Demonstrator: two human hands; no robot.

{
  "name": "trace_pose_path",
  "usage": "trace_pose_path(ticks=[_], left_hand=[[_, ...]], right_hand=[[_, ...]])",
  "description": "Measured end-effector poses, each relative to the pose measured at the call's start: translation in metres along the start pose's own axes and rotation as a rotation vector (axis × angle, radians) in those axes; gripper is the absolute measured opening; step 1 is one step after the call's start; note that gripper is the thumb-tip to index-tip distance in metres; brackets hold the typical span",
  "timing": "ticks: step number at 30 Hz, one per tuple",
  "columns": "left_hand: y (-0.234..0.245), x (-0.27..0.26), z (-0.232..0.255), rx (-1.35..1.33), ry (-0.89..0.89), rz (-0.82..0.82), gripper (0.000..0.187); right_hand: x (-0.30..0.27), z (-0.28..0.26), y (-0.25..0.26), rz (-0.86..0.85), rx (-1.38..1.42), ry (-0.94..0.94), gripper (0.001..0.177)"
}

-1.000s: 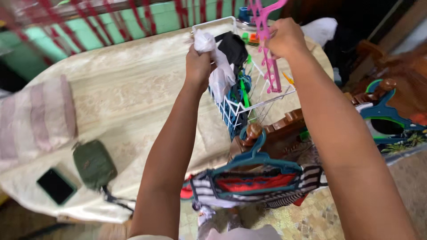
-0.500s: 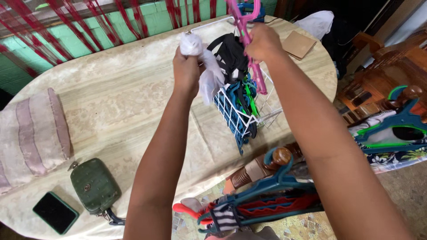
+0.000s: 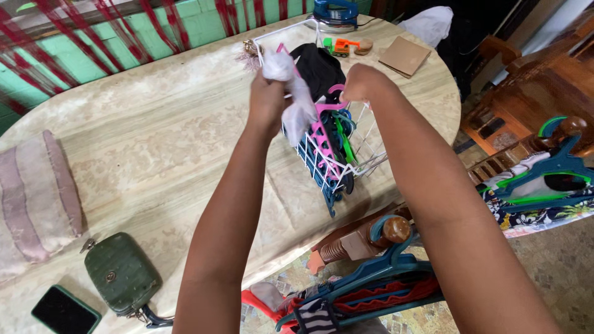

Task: The person collects scattered trash and debris into a green plastic bag, then sweeps the floor with a broom. They also organize footwear by arranging shoes and sandals on a wooden platform.

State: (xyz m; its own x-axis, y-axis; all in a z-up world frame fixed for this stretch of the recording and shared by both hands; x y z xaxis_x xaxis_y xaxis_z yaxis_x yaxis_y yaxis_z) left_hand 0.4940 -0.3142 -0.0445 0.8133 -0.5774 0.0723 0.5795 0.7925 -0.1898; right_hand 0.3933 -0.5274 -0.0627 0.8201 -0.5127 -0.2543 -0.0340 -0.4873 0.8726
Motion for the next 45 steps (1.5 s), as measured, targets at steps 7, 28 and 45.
trace_pose_path(ticks=[7,28,45], left_hand=[[-0.046,0.016,-0.041,0.097,0.033,-0.12,0.034],[0.085,-0.147,0.04,0.503,0.117,0.313,0.031],[0.262,-0.414,0.093,0.652,0.089,0.735,0.074]], right_hand=[[0.008,0.019,0.025,0.191,-0.11,-0.1,0.039],[-0.064,-0.144,0.017,-0.095,-0.28,0.619,0.041],[-0.318,-0.37,-0.097,-0.253,-0.53,0.94,0.064]])
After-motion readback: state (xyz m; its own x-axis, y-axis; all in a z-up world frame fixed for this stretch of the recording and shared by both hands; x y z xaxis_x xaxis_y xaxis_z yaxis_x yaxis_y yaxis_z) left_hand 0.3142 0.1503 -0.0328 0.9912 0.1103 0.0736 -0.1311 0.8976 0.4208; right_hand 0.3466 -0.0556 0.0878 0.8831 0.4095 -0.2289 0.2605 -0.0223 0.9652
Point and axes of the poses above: each hand's wrist, its own x-axis towards the middle knuckle, its own y-axis out of the back of the hand, z = x × y, the point moved 1 cm from there along x, towards the middle knuckle, and after that the axes turned 2 degrees about z, right-handed, at the moved point
